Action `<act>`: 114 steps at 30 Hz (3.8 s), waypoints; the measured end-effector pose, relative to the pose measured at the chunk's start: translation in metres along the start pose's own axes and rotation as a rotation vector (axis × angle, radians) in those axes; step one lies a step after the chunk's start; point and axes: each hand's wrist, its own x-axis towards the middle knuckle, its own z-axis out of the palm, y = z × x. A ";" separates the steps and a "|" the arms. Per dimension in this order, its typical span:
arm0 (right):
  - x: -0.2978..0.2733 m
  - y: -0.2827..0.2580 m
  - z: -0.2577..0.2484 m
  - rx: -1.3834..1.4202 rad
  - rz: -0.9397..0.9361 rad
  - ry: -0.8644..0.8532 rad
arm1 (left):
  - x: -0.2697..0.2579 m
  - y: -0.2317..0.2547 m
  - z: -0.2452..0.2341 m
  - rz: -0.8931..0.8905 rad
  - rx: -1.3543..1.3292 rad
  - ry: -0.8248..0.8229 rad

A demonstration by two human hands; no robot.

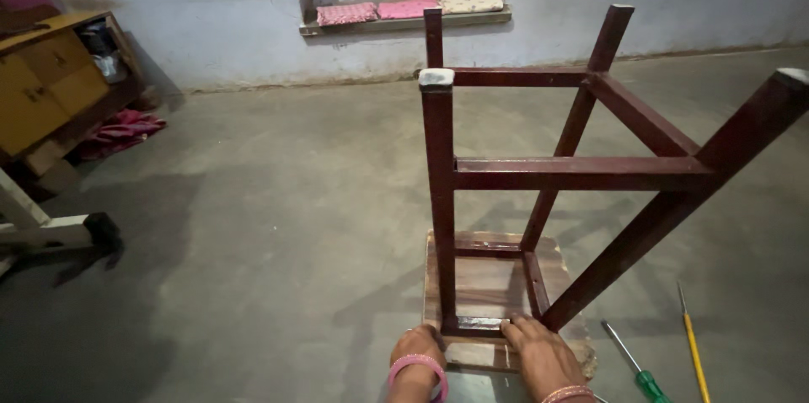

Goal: The person attaches a metal bracket to the underside of a wooden stool frame using a screwdriver. They position the bracket, insert screws, and tighten them to secure the bracket to the frame.

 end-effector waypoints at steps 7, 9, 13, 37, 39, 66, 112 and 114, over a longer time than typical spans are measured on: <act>-0.014 -0.011 -0.019 0.045 0.091 -0.068 | -0.011 0.007 -0.010 -0.034 0.076 -0.043; -0.017 -0.005 -0.031 0.134 0.058 -0.037 | -0.017 0.015 -0.018 -0.069 0.083 -0.063; -0.016 0.005 -0.023 0.304 0.121 -0.055 | -0.022 0.014 -0.025 -0.088 0.073 -0.101; 0.001 0.052 -0.015 0.781 0.422 0.675 | -0.024 0.031 -0.035 0.173 -0.393 0.297; 0.011 0.059 -0.017 0.604 0.476 0.497 | -0.023 0.033 -0.037 0.195 -0.361 0.304; 0.016 0.074 -0.027 0.523 0.446 0.385 | -0.031 0.064 -0.036 0.030 -0.238 0.245; -0.009 0.064 0.033 0.225 0.158 0.124 | -0.034 0.024 0.018 0.603 0.182 0.119; -0.003 0.084 0.035 0.477 0.357 0.185 | -0.030 0.021 0.005 0.398 0.130 0.074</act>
